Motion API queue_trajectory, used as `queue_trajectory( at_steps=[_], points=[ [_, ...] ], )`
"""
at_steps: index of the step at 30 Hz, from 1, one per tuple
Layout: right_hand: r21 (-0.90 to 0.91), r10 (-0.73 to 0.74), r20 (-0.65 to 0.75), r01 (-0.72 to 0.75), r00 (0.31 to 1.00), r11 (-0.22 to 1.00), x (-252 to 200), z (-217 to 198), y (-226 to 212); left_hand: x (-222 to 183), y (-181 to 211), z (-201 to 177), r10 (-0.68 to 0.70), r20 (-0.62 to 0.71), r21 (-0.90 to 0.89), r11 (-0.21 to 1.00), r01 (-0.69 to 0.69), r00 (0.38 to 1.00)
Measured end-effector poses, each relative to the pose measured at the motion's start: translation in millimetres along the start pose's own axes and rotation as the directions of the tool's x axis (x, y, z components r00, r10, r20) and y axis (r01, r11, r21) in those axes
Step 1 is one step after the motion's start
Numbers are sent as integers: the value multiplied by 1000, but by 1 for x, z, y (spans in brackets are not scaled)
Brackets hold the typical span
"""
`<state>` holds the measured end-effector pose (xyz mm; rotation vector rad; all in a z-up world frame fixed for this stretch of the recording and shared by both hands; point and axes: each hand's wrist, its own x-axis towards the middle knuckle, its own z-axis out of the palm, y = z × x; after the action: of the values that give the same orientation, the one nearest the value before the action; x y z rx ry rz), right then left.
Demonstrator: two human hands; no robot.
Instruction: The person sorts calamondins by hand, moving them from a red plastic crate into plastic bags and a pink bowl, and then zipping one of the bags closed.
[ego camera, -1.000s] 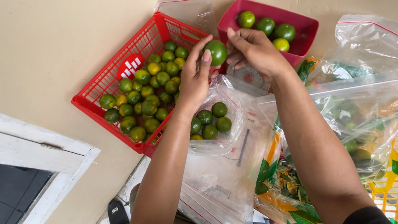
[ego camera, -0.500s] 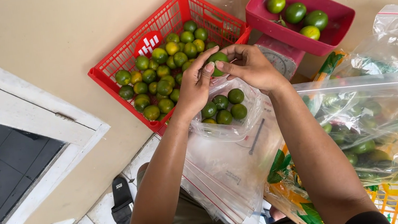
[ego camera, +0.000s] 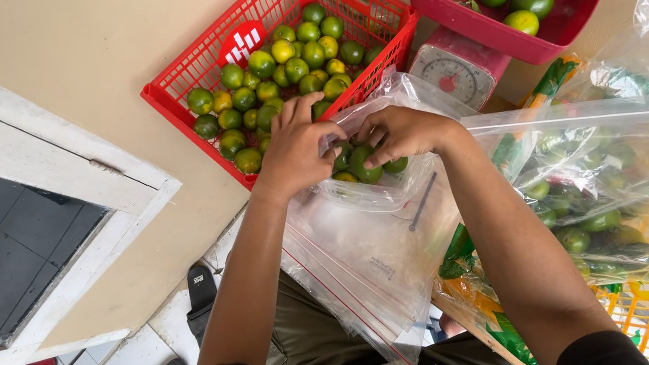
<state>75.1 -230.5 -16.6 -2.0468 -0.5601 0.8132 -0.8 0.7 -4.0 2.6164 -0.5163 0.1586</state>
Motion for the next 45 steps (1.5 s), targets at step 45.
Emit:
queue_trajectory(
  at_steps=[45],
  points=[
    [-283, -249, -696, 61, 674, 957, -26, -92, -30, 123, 40, 33, 70, -339, -348, 917, -194, 938]
  ],
)
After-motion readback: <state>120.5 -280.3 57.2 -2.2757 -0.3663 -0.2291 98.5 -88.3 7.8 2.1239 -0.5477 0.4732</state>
